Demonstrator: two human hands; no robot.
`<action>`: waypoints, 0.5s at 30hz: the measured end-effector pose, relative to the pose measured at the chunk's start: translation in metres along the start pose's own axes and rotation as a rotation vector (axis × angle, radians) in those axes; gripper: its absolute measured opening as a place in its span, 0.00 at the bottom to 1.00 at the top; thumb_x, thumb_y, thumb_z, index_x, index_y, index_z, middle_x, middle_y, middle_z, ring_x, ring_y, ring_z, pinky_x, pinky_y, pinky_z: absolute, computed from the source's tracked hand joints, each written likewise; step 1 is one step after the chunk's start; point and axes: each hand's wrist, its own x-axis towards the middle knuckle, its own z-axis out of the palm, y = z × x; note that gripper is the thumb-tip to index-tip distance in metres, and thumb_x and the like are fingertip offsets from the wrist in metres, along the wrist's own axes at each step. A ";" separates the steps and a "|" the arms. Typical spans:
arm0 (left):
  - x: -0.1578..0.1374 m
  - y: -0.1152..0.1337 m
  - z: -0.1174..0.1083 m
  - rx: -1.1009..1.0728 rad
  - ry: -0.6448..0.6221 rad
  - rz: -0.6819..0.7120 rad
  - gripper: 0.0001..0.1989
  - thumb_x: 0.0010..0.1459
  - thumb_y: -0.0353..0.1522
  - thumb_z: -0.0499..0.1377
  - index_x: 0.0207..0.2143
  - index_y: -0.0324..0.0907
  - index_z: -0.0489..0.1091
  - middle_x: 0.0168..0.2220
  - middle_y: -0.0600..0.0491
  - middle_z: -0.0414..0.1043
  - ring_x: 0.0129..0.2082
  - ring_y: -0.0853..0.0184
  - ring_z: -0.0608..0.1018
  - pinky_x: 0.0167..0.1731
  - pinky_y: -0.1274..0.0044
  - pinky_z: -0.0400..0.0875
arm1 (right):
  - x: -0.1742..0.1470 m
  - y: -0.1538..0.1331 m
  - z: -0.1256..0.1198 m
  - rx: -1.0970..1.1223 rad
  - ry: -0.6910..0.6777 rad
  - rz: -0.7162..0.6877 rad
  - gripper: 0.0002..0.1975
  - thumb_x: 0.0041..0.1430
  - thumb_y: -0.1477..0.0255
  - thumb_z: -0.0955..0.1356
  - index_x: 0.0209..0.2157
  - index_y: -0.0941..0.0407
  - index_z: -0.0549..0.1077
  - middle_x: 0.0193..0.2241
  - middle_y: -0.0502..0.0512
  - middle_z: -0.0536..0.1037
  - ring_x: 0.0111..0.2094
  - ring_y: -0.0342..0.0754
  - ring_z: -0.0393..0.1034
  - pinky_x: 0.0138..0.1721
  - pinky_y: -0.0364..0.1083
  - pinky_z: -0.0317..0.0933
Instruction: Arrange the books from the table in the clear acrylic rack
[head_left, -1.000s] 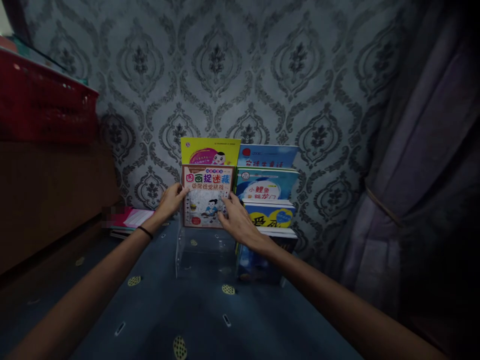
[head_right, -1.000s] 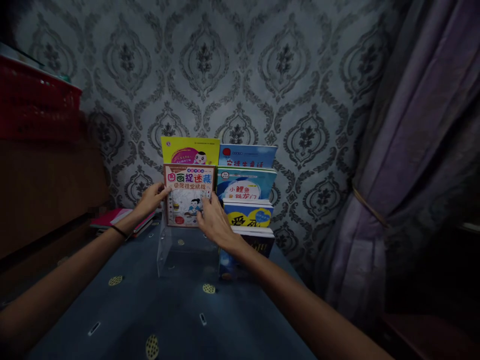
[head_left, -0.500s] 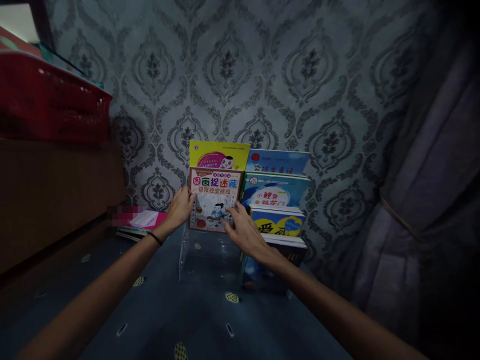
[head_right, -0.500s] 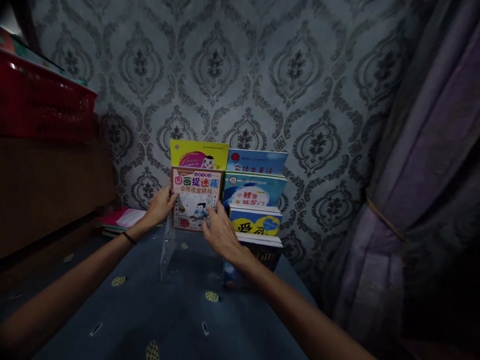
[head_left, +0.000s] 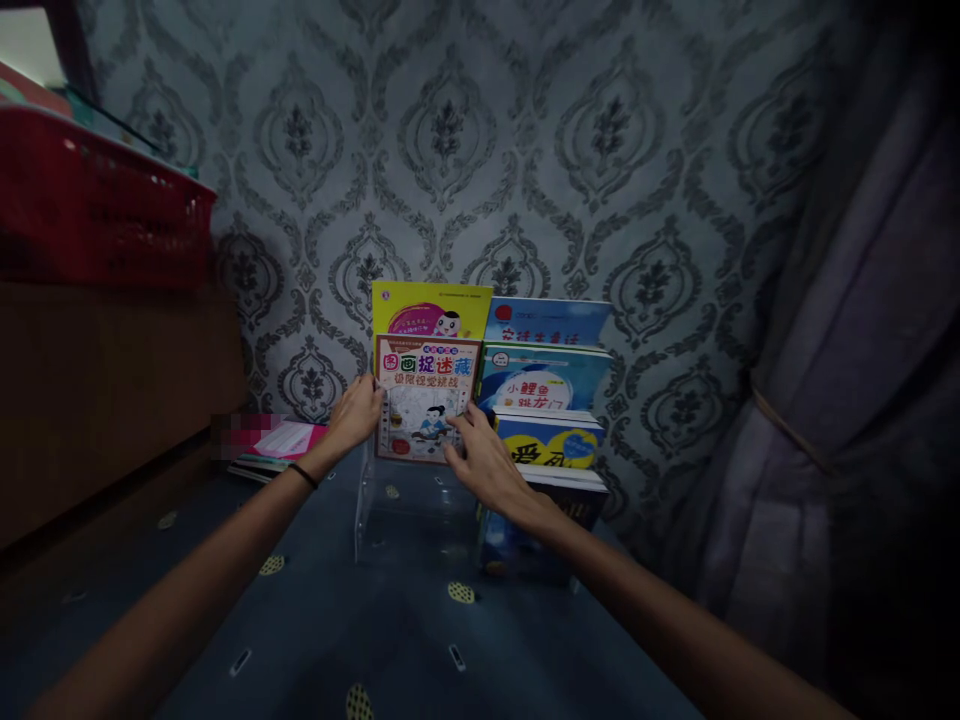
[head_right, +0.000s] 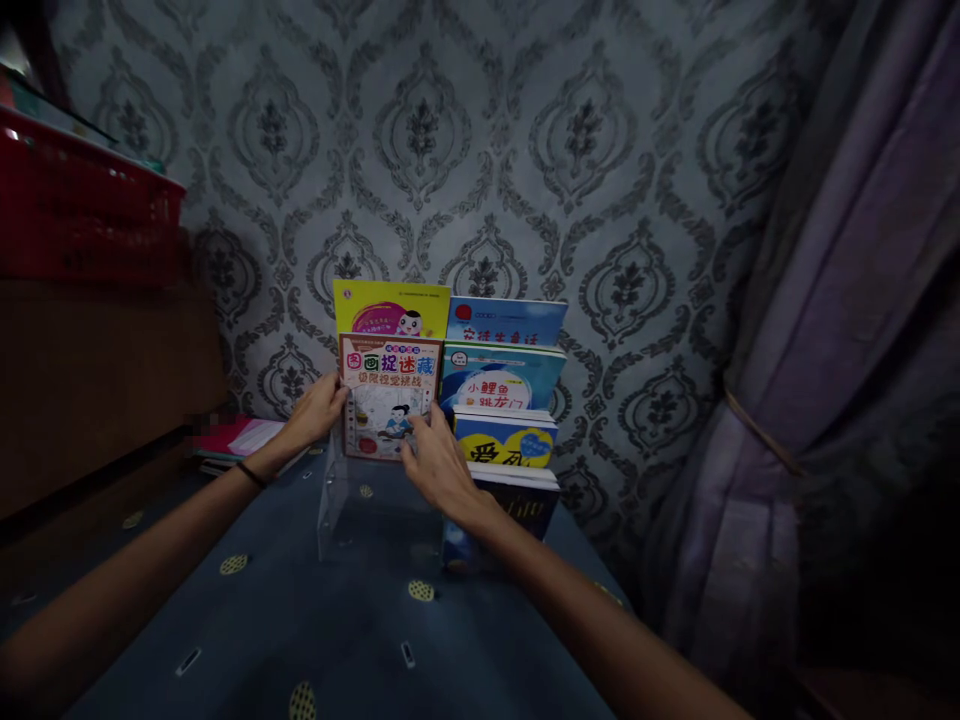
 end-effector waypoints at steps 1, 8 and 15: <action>0.001 -0.001 0.000 0.004 -0.004 0.000 0.09 0.69 0.32 0.47 0.44 0.39 0.66 0.46 0.42 0.74 0.48 0.57 0.76 0.47 0.71 0.69 | 0.000 0.000 0.000 0.001 0.001 -0.006 0.21 0.62 0.73 0.64 0.55 0.61 0.72 0.64 0.70 0.62 0.64 0.61 0.61 0.63 0.58 0.60; -0.001 -0.007 -0.001 0.020 -0.016 0.009 0.11 0.70 0.33 0.45 0.44 0.39 0.65 0.47 0.41 0.74 0.48 0.56 0.76 0.46 0.69 0.69 | 0.000 0.003 0.002 0.064 0.040 -0.003 0.21 0.62 0.72 0.64 0.55 0.60 0.72 0.65 0.71 0.60 0.58 0.61 0.69 0.59 0.58 0.64; -0.002 -0.008 0.001 0.021 -0.012 0.021 0.11 0.70 0.34 0.45 0.45 0.39 0.64 0.47 0.40 0.74 0.47 0.55 0.77 0.45 0.68 0.69 | 0.009 0.010 0.027 0.378 0.167 0.080 0.20 0.56 0.72 0.67 0.51 0.55 0.74 0.59 0.64 0.67 0.43 0.51 0.76 0.53 0.54 0.68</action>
